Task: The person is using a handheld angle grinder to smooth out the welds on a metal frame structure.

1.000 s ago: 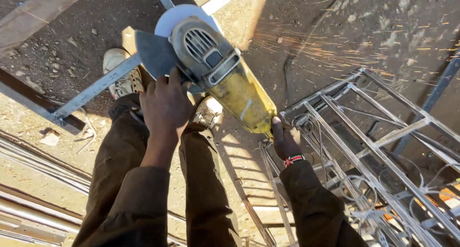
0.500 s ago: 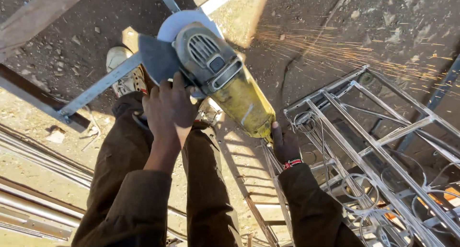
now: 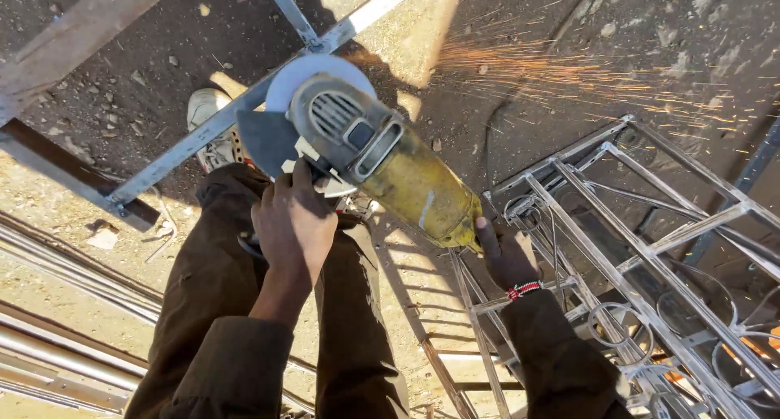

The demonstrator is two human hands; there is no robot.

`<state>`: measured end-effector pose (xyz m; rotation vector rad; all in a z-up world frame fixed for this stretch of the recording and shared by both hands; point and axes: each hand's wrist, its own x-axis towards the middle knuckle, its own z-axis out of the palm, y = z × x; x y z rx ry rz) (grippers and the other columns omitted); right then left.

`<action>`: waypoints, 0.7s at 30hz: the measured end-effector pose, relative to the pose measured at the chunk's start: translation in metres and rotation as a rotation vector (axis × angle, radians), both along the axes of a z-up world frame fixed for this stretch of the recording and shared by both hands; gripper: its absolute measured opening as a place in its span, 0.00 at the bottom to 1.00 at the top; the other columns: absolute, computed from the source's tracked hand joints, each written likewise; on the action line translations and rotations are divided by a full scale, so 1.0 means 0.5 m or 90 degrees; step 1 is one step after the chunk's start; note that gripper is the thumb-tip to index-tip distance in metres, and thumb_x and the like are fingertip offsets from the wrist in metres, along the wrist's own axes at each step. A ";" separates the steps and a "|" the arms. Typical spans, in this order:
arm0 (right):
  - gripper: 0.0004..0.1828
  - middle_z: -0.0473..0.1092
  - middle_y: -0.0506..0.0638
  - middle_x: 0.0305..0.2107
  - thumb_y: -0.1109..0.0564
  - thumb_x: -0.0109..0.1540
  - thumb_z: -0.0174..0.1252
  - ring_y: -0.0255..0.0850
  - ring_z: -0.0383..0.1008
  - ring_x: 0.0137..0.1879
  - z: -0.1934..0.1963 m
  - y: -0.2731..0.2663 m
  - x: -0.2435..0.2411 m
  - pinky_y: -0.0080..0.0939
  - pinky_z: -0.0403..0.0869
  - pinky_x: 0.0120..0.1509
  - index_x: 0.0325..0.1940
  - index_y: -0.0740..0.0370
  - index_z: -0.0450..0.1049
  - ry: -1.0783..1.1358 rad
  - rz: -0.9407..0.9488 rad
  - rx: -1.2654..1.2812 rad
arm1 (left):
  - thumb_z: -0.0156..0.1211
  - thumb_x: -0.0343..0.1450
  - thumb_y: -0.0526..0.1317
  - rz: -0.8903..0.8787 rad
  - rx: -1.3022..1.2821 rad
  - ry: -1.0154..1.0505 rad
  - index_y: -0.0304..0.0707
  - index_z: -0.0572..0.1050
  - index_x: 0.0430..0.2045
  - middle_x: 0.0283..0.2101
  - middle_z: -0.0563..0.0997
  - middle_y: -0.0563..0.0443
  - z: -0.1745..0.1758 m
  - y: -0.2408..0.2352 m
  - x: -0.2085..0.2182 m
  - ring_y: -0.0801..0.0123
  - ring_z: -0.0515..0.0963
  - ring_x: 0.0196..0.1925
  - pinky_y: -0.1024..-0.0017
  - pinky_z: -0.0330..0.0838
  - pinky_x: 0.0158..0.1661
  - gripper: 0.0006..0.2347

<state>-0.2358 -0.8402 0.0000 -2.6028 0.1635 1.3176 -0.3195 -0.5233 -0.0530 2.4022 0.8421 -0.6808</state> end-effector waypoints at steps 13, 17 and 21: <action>0.37 0.77 0.64 0.26 0.32 0.73 0.39 0.61 0.79 0.38 -0.103 -0.034 0.051 0.58 0.74 0.49 0.36 0.64 0.81 -0.035 -0.031 0.121 | 0.55 0.77 0.47 -0.046 0.097 -0.147 0.39 0.73 0.59 0.43 0.80 0.39 -0.060 0.005 0.040 0.40 0.83 0.44 0.46 0.77 0.38 0.18; 0.35 0.78 0.67 0.31 0.35 0.72 0.40 0.60 0.78 0.45 -0.035 0.011 0.065 0.62 0.72 0.54 0.41 0.67 0.80 0.086 -0.050 0.138 | 0.65 0.69 0.47 0.086 0.052 -0.054 0.46 0.73 0.56 0.43 0.80 0.42 -0.039 -0.034 -0.015 0.42 0.82 0.45 0.47 0.78 0.37 0.21; 0.46 0.76 0.74 0.36 0.25 0.70 0.35 0.71 0.76 0.50 -0.030 0.093 0.115 0.66 0.70 0.59 0.40 0.72 0.78 0.068 -0.084 0.116 | 0.55 0.76 0.47 0.067 -0.002 -0.081 0.42 0.73 0.54 0.40 0.81 0.41 -0.049 0.023 0.053 0.42 0.84 0.42 0.46 0.79 0.38 0.15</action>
